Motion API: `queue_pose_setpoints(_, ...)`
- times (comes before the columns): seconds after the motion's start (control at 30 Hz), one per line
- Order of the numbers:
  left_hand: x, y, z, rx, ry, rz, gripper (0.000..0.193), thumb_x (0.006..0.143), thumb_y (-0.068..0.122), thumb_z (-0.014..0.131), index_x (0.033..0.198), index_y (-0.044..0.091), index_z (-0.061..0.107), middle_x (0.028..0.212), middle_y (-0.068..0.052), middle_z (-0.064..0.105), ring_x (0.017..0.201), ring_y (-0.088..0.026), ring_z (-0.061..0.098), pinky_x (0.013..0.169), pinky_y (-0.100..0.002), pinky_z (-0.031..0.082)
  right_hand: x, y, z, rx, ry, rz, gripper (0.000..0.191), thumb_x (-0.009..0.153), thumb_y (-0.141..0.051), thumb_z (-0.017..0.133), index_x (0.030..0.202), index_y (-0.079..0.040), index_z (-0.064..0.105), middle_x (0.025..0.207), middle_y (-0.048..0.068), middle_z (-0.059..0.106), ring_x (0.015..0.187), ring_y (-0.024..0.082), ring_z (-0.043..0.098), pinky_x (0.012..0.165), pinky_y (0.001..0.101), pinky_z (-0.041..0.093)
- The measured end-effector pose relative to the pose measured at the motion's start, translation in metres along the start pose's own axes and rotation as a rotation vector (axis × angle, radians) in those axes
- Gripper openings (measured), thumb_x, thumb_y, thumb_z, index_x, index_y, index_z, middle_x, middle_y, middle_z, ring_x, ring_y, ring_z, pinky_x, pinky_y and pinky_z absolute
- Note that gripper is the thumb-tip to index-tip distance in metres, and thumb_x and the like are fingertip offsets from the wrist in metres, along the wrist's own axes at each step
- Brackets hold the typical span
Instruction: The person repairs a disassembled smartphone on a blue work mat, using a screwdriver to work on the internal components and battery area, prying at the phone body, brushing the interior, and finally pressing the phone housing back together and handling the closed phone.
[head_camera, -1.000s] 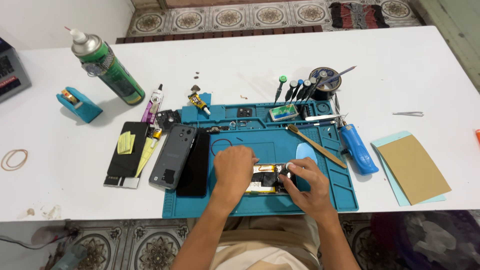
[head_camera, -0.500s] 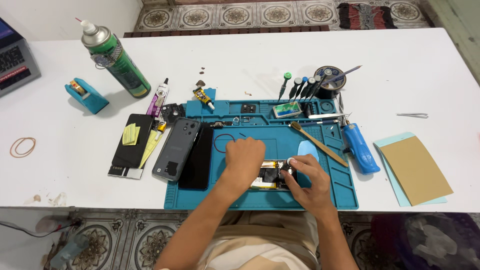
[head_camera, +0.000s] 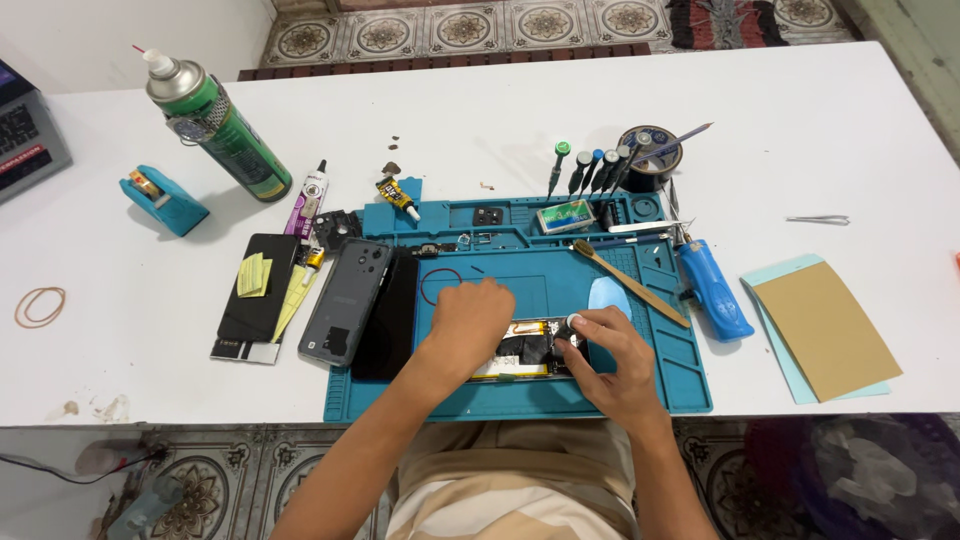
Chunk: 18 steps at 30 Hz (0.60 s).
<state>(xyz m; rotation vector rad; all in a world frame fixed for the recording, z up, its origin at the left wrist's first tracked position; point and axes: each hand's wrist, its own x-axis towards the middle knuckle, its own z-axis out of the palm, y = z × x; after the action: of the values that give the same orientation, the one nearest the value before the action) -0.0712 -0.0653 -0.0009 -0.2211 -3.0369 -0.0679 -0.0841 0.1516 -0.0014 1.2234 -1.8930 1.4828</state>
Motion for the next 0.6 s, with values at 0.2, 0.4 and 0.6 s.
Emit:
queue_pose_setpoints(0.2, -0.011, -0.002, -0.012, -0.007, -0.014, 0.032, 0.019, 0.074, 0.004, 0.073, 0.09, 0.002, 0.064, 0.093, -0.014, 0.064, 0.078, -0.03, 0.069, 0.061, -0.042, 0.057, 0.0, -0.001, 0.0, 0.028, -0.008, 0.016, 0.056, 0.085, 0.01, 0.077, 0.131, -0.011, 0.055, 0.106, 0.013, 0.069, 0.088, 0.023, 0.068, 0.071, 0.032, 0.055)
queue_pose_setpoints(0.4, -0.063, 0.022, -0.041, -0.334, 0.27, -0.024, 0.005, 0.091, 0.012, 0.064, 0.094, 0.008, 0.063, 0.087, -0.01, 0.062, 0.084, -0.03, 0.061, 0.069, -0.045, 0.046, -0.002, -0.002, 0.0, 0.019, 0.005, 0.016, 0.058, 0.083, 0.01, 0.078, 0.132, -0.012, 0.056, 0.107, 0.013, 0.069, 0.088, 0.023, 0.067, 0.073, 0.0329, 0.054)
queue_pose_setpoints(0.6, -0.072, 0.039, -0.033, -0.603, 0.434, -0.059, 0.008, 0.096, 0.01, 0.059, 0.098, 0.002, 0.057, 0.094, -0.013, 0.06, 0.088, -0.034, 0.058, 0.075, -0.045, 0.047, -0.004, 0.0, 0.001, 0.032, -0.003, 0.032, 0.056, 0.084, 0.01, 0.079, 0.131, -0.011, 0.056, 0.109, 0.014, 0.068, 0.087, 0.022, 0.067, 0.072, 0.0308, 0.055)
